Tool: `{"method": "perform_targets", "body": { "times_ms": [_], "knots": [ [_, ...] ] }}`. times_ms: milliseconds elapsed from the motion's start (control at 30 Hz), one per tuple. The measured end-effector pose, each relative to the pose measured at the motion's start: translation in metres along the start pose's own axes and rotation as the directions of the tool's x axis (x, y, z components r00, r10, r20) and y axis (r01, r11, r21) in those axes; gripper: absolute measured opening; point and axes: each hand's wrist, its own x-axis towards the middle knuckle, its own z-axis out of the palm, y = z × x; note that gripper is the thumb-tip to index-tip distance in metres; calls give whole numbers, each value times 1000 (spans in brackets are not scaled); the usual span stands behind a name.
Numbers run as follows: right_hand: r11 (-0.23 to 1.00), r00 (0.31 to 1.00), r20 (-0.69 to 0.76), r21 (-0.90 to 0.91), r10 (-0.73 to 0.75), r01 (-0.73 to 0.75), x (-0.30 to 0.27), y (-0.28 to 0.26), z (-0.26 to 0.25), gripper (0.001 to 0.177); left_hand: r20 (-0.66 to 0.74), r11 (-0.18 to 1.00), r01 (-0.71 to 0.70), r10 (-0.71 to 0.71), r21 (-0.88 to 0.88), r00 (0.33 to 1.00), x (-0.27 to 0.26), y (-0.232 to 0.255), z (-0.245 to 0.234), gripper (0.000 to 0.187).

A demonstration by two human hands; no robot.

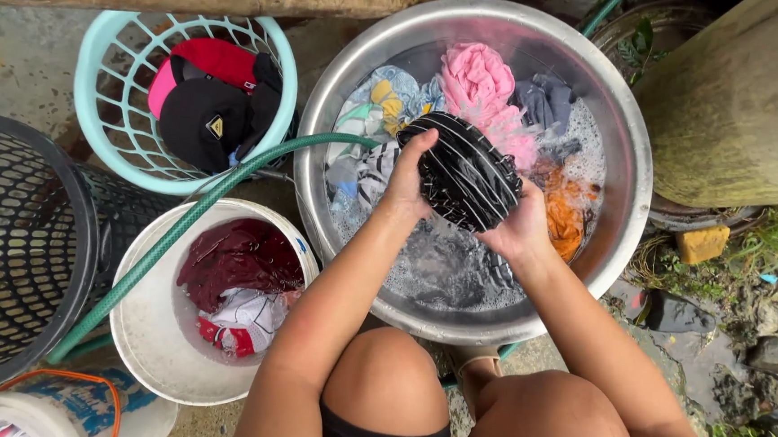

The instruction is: The person hand-washes clothes by scrubbing them in a large metal basin filled with soapy water, rinsing the items in a separate bucket of water, and wringing them out by hand.

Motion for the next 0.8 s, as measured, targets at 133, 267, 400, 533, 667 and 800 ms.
{"method": "perform_targets", "body": {
  "times_ms": [133, 267, 400, 533, 667, 800],
  "knots": [
    [972, 909, -397, -134, 126, -193, 2, 2, 17, 56, 337, 782, -407, 267, 472, 903, -12, 20, 19, 57],
    [986, 984, -166, -163, -61, 33, 32, -5, -9, 40, 300, 907, -299, 208, 298, 931, -27, 8, 43, 57],
    [664, 756, -21, -495, -654, 561, 20, 1, -13, 15, -5, 989, -100, 100, -107, 995, -14, -5, 50, 28],
    [-536, 311, 738, -658, -599, 529, -19, 6, 28, 23, -76, 955, 289, -294, -65, 953, 3, -8, 32, 29],
    [-806, 289, 953, -238, -87, 542, -45, 30, 51, 29, 126, 716, 608, -677, 344, 725, 26, -4, 11, 18],
    [-773, 231, 938, 59, 260, 632, -57, 65, 17, 21, -274, 161, 578, -758, 800, 591, -7, -35, 1, 23]
  ]
}}
